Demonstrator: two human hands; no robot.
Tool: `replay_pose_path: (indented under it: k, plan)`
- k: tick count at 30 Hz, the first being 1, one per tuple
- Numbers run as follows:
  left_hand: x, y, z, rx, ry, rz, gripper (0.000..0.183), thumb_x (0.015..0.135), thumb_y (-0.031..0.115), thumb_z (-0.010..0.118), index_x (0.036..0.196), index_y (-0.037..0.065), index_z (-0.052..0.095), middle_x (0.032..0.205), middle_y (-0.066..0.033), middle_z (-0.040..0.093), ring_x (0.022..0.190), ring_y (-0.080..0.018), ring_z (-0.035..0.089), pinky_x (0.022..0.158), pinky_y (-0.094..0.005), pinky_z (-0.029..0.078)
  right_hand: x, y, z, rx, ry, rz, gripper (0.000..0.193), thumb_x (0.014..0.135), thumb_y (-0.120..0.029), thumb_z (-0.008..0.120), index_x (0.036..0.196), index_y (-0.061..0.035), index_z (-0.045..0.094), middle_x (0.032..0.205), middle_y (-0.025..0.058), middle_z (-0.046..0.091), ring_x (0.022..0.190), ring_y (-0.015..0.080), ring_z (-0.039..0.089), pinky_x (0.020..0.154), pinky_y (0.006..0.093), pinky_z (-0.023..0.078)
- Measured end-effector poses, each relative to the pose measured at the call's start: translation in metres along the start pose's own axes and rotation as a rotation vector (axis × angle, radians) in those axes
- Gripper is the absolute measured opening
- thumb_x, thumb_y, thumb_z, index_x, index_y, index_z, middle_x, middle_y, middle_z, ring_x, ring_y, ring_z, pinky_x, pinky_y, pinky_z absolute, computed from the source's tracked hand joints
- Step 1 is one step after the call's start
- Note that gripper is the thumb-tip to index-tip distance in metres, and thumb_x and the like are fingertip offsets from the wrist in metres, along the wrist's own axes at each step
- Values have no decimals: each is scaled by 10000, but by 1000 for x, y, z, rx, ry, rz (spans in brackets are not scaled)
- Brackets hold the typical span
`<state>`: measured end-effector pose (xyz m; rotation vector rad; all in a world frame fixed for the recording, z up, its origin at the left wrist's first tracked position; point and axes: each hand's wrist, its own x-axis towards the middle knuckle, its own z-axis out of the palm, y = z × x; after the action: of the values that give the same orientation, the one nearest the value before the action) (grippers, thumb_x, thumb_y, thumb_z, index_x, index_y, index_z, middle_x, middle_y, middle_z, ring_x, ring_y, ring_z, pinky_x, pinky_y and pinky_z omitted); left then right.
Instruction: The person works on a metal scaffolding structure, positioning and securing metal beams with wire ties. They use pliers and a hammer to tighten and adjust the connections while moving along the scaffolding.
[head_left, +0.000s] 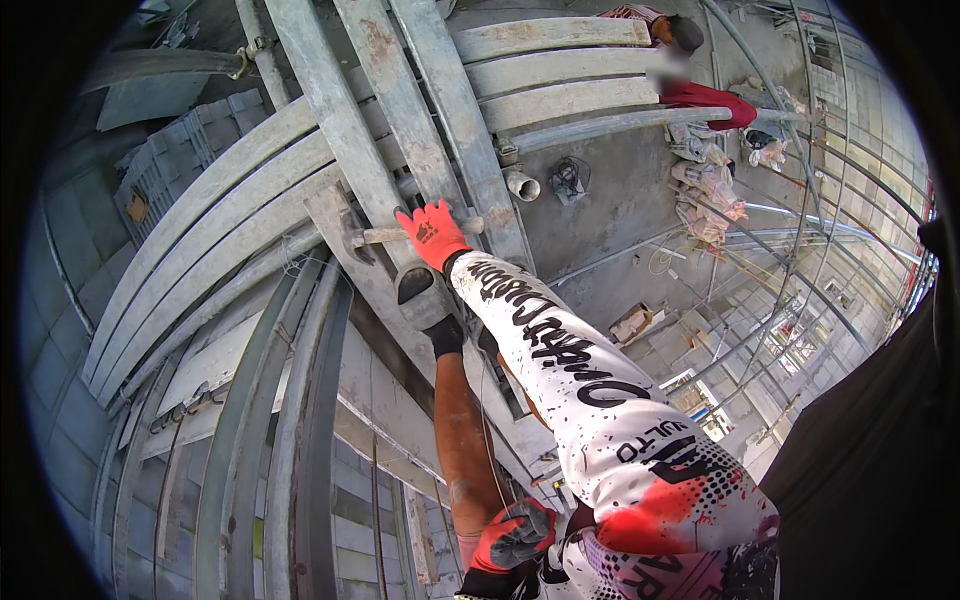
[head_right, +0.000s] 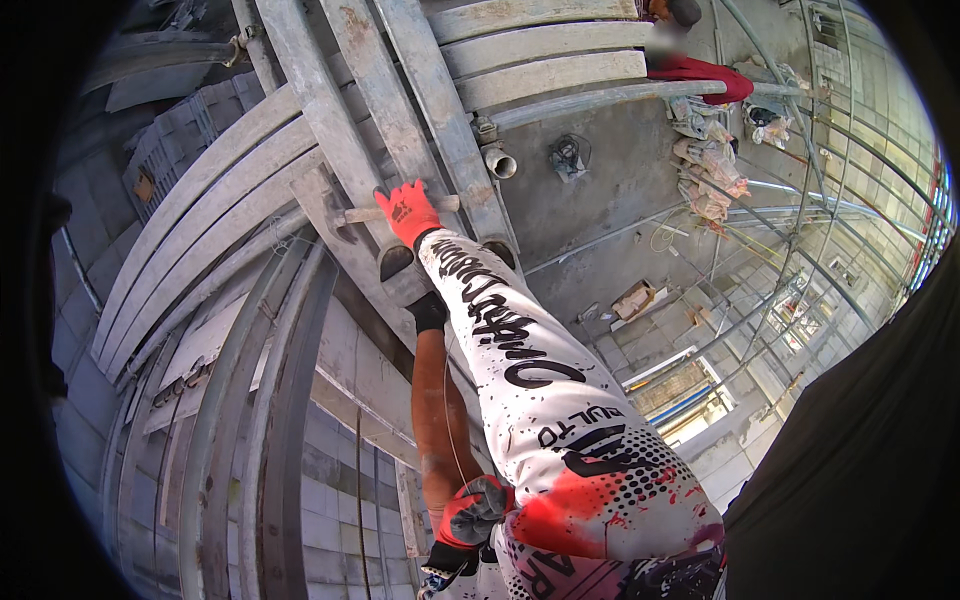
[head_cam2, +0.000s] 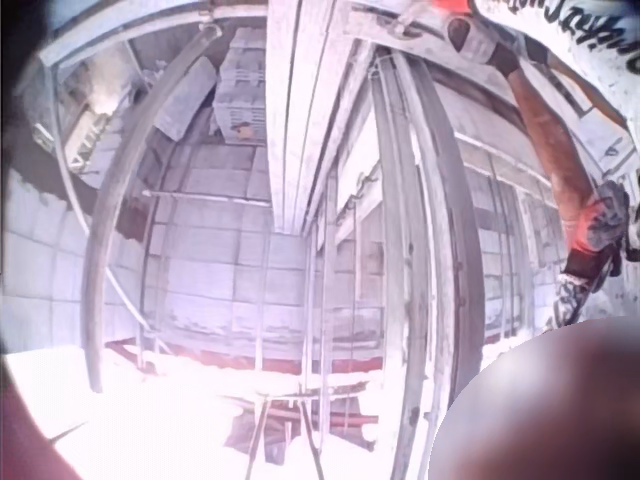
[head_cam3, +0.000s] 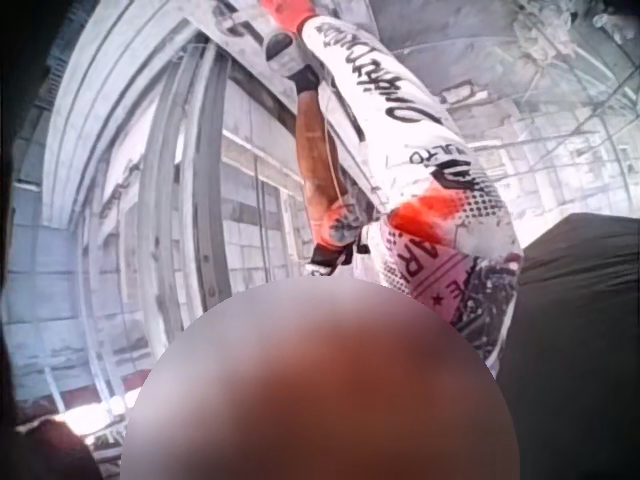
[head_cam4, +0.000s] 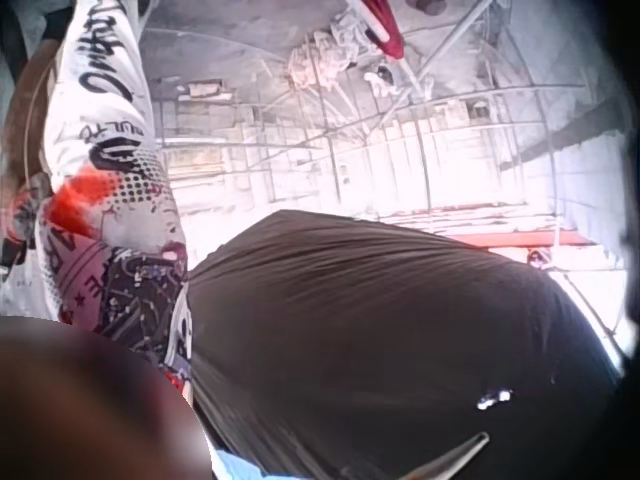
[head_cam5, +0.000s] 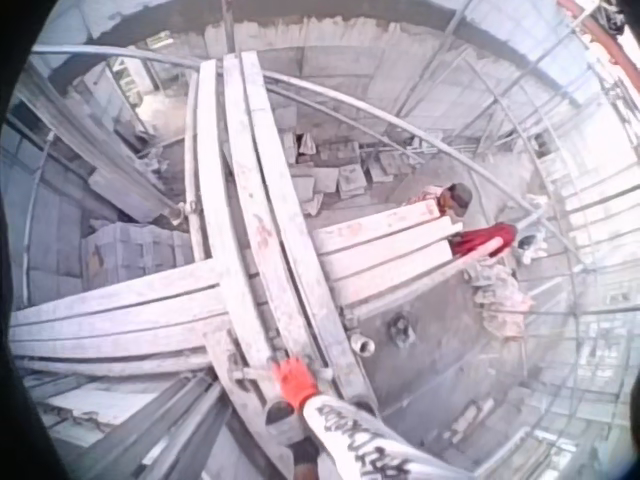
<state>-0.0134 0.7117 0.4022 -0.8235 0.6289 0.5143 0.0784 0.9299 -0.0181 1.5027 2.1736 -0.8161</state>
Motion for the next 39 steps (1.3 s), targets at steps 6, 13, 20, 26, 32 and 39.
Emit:
replay_pose_path:
  k: [6,13,20,26,32,39]
  plan:
    - [4,7,0,-98,-148,-62,185,971,216,596,933,42,547,793,-45,463,637,-157,431,593,-293,360,-51,-14,-36,508,-219,181,343,874,-298,563,1142,-96,636,1121,178,692,1064,350,662,887,471,510]
    - [13,22,-14,-123,-118,-7,168,1017,241,531,1049,77,540,804,-24,450,583,-128,424,558,-280,376,-181,36,-146,723,-412,423,561,800,-396,667,1245,-57,624,1259,206,666,1185,375,629,980,465,496]
    - [7,26,-3,20,-69,1,181,1041,221,437,1112,98,549,767,11,421,548,-93,403,531,-261,387,-345,113,-179,759,-458,750,460,775,-332,702,1124,-33,724,1117,220,719,1057,380,687,906,455,539]
    - [-16,40,17,114,24,126,142,1054,247,480,1058,126,554,741,31,432,546,-96,432,484,-264,391,-474,142,-174,821,-512,880,355,794,-316,712,971,-12,765,895,163,752,761,290,731,699,425,564]
    - [-46,76,65,387,157,256,173,1069,311,472,1010,165,545,754,44,445,562,-95,440,503,-280,385,-549,140,-84,841,-450,738,374,810,-361,705,1001,-46,771,1023,181,745,942,317,722,846,415,540]
    - [-67,99,105,729,352,287,223,1042,306,533,859,178,528,633,55,408,468,-83,378,427,-264,296,-527,48,-194,1555,-316,906,166,805,-175,707,763,-17,680,646,82,637,504,197,593,456,365,456]
